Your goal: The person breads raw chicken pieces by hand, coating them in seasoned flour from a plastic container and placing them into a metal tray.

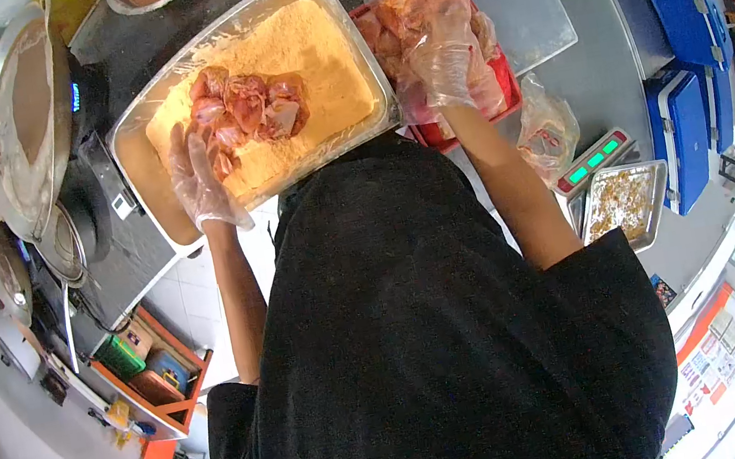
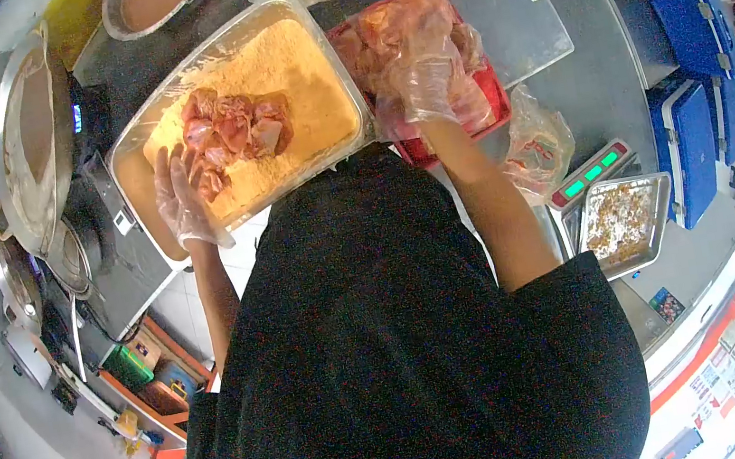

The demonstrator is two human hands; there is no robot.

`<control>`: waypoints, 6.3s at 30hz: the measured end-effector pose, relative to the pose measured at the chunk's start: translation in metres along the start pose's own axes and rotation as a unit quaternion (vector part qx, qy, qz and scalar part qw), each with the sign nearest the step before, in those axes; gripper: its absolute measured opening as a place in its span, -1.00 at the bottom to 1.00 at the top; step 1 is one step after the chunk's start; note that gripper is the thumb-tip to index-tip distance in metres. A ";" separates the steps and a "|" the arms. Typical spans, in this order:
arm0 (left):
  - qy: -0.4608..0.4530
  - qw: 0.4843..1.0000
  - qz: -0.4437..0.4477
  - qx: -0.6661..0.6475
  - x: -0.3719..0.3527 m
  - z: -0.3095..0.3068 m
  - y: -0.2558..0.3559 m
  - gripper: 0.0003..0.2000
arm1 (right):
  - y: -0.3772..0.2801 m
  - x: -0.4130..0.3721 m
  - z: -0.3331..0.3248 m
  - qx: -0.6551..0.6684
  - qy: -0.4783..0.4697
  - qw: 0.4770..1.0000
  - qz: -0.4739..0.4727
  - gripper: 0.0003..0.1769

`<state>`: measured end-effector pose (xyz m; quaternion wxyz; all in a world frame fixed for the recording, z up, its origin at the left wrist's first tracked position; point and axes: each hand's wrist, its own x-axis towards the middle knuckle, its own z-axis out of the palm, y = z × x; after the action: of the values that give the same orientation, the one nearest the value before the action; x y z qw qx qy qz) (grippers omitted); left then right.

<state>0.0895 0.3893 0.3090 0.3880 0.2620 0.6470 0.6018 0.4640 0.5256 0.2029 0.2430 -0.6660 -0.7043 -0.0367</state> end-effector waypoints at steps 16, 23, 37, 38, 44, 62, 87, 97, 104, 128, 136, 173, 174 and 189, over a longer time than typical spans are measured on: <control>-0.019 0.997 0.012 0.070 -0.018 -0.023 -0.004 -0.47 | 0.014 -0.002 -0.037 0.015 0.039 0.994 -0.101 -0.61; -0.035 0.998 0.022 0.046 -0.025 -0.019 -0.006 -0.48 | 0.026 -0.012 -0.035 0.122 -0.032 0.992 -0.009 -0.62; -0.032 0.997 -0.007 0.066 -0.028 -0.032 -0.024 -0.47 | 0.010 -0.045 -0.138 0.268 -0.042 0.962 -0.031 -0.76; -0.040 0.997 -0.007 0.070 -0.024 -0.026 -0.020 -0.47 | 0.005 -0.039 -0.141 0.236 -0.041 0.970 -0.047 -0.76; -0.075 0.996 -0.004 0.042 -0.016 0.014 0.007 -0.49 | 0.025 -0.002 -0.107 0.161 0.026 0.945 -0.283 -0.74; -0.110 0.986 -0.003 0.126 -0.030 -0.020 -0.013 -0.55 | 0.069 -0.024 -0.081 0.565 0.137 0.776 0.243 -0.72; -0.181 0.981 0.012 0.073 -0.028 0.023 0.011 -0.51 | -0.066 0.001 -0.248 0.568 -0.142 0.802 0.114 -0.57; -0.129 0.989 -0.041 0.060 -0.036 -0.006 -0.004 -0.47 | -0.089 0.019 -0.261 0.464 -0.150 0.873 -0.005 -0.66; -0.046 0.998 -0.030 0.040 -0.017 -0.024 -0.027 -0.41 | -0.213 0.035 -0.153 0.523 -0.168 0.825 -0.132 -0.71; -0.062 0.998 -0.004 -0.030 0.022 -0.001 -0.017 -0.28 | 0.066 0.010 -0.075 0.035 -0.227 0.968 0.097 -0.27; -0.076 0.996 -0.007 -0.035 0.014 0.019 -0.018 -0.25 | 0.121 -0.017 -0.023 0.282 -0.120 0.932 0.192 -0.60; -0.285 0.874 0.111 0.378 -0.022 0.089 0.070 -0.68 | -0.135 0.006 -0.153 0.696 -0.225 0.651 0.200 -0.47; -0.262 0.889 0.094 0.364 -0.019 0.081 0.060 -0.66 | -0.136 0.006 -0.156 0.699 -0.226 0.644 0.215 -0.49; -0.307 0.697 -0.351 -0.545 0.002 0.001 -0.008 -0.49 | 0.050 0.004 -0.160 0.531 -0.003 0.783 0.324 -0.57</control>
<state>0.0897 0.3903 0.3010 0.8230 -0.0713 0.0959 0.5554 0.5590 0.4746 0.3314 0.5539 -0.6206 -0.3554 0.4263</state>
